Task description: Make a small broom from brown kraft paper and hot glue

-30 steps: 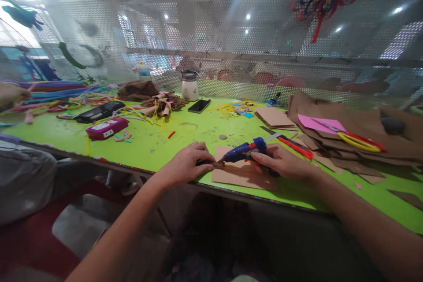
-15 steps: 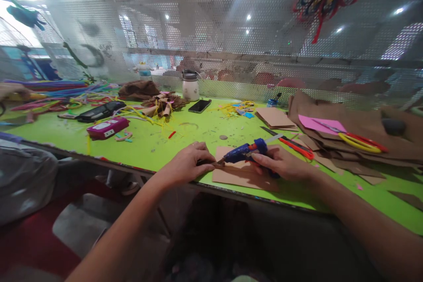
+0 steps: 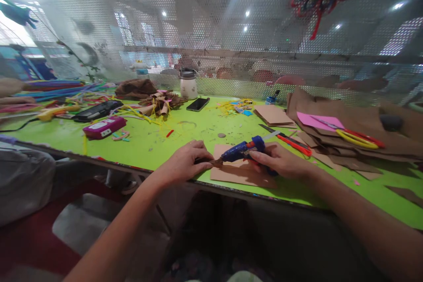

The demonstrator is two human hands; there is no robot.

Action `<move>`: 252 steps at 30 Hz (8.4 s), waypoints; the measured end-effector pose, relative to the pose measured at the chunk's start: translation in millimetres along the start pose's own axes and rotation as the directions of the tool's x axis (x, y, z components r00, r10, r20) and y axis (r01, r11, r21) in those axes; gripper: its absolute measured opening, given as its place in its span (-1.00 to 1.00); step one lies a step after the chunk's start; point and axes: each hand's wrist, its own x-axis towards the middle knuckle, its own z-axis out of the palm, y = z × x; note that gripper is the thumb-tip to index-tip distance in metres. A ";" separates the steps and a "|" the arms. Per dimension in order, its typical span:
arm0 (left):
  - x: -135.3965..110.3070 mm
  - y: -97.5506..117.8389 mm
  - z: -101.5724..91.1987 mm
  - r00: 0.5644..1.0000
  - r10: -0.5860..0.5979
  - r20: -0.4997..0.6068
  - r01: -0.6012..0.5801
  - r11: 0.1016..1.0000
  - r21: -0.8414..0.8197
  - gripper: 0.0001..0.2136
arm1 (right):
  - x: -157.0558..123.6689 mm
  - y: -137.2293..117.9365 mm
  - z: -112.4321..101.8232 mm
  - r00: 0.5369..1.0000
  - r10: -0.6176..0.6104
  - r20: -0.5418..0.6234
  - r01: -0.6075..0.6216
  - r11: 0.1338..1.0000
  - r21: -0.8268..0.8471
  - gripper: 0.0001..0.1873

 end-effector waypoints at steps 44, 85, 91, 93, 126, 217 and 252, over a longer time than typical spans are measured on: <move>-0.1 0.3 -1.8 1.000 -0.015 0.011 0.014 1.000 0.018 -0.81 | 1.0 2.9 -0.4 1.000 0.012 -0.012 -0.012 0.999 0.034 -0.43; -9.1 8.4 4.3 0.981 0.187 -0.041 -0.163 0.927 0.338 -0.76 | -7.8 1.8 -15.4 0.996 -0.004 -0.085 0.004 1.000 0.000 -0.44; -13.0 10.0 4.3 0.956 0.292 -0.032 -0.244 0.851 0.466 -0.80 | -6.7 2.7 -12.4 0.999 0.020 -0.050 -0.013 0.991 0.136 -0.46; -14.2 9.5 5.1 0.948 0.315 -0.050 -0.255 0.841 0.478 -0.82 | -6.1 2.7 -10.8 0.999 0.020 -0.042 -0.014 0.988 0.156 -0.45; -14.6 7.7 12.3 0.932 0.329 -0.153 -0.258 0.898 0.357 -0.85 | -4.5 -0.8 -7.8 1.000 -0.007 -0.027 0.007 1.000 0.000 -0.40; -15.9 7.6 13.1 0.943 0.265 -0.202 -0.191 0.926 0.325 -0.85 | -7.1 4.2 -15.8 0.999 -0.031 -0.025 0.031 0.999 0.032 -0.42; -15.7 8.9 12.3 0.933 0.298 -0.201 -0.223 0.918 0.328 -0.87 | -2.0 -1.4 -8.6 0.999 -0.024 -0.031 0.024 1.000 -0.009 -0.40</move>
